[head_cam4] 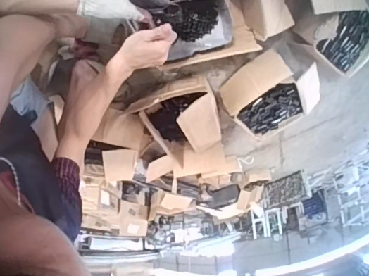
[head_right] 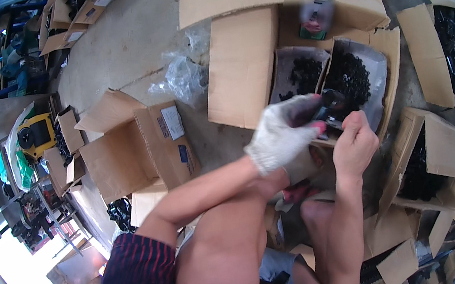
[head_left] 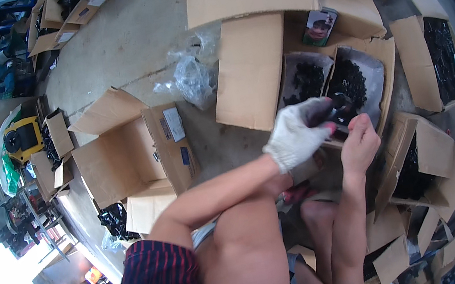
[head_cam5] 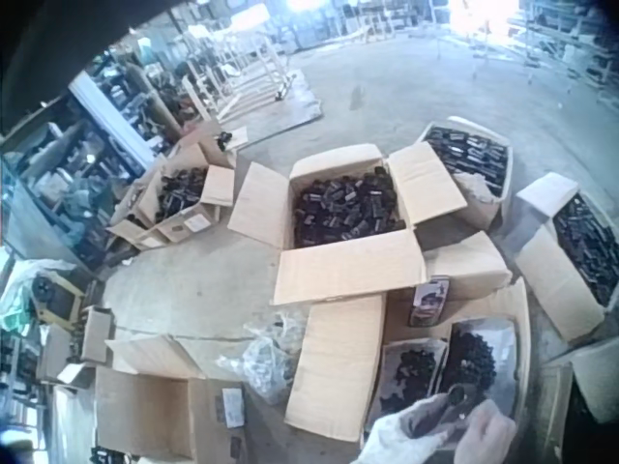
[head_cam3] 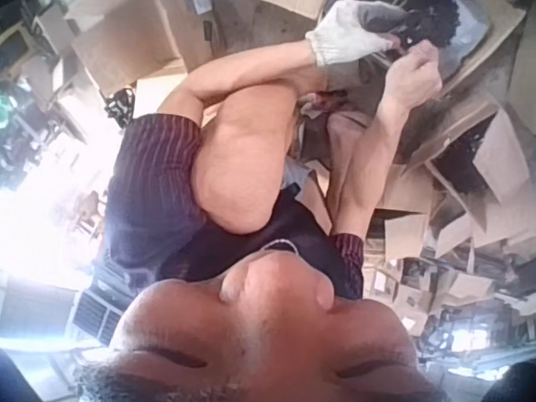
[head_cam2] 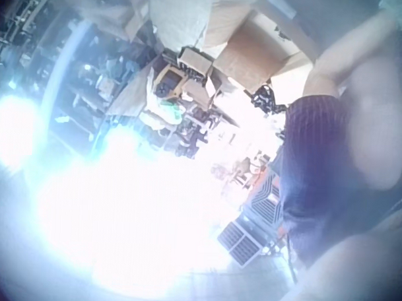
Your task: The person sits on the floor surrounded by boxes, takes small black components from one box, and sorts them into other boxes or containers, occasionally handling a plastic bag of components.
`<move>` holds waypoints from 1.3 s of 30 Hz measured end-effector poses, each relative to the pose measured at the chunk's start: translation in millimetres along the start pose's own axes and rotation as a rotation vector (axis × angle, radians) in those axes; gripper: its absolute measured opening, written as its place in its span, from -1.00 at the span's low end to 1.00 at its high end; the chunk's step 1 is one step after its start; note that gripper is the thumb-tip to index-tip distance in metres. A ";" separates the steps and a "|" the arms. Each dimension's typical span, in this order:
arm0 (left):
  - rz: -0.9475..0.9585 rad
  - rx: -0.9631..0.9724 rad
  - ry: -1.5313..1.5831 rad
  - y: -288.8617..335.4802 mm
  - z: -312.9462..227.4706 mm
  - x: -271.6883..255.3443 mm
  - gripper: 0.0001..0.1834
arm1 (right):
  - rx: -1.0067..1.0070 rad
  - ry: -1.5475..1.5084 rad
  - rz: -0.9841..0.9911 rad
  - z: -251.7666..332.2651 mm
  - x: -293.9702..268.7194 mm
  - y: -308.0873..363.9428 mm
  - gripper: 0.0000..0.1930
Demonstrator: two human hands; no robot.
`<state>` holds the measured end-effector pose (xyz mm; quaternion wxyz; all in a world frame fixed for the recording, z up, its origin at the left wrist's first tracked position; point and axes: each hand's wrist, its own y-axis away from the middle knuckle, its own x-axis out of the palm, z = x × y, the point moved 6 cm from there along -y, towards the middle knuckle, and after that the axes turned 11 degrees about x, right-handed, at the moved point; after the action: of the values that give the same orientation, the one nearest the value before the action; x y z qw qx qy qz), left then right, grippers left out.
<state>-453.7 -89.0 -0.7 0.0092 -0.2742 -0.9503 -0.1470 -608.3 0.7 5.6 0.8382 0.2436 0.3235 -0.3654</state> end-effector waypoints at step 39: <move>-0.396 -0.134 -0.200 113.2 -66.8 -103.4 -0.41 | -0.220 -0.198 0.425 106.2 33.3 98.4 -0.62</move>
<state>-310.8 -70.4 84.1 -0.1320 -0.0957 -0.9699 -0.1807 -476.5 -22.5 70.0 0.9452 0.1767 0.2191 -0.1656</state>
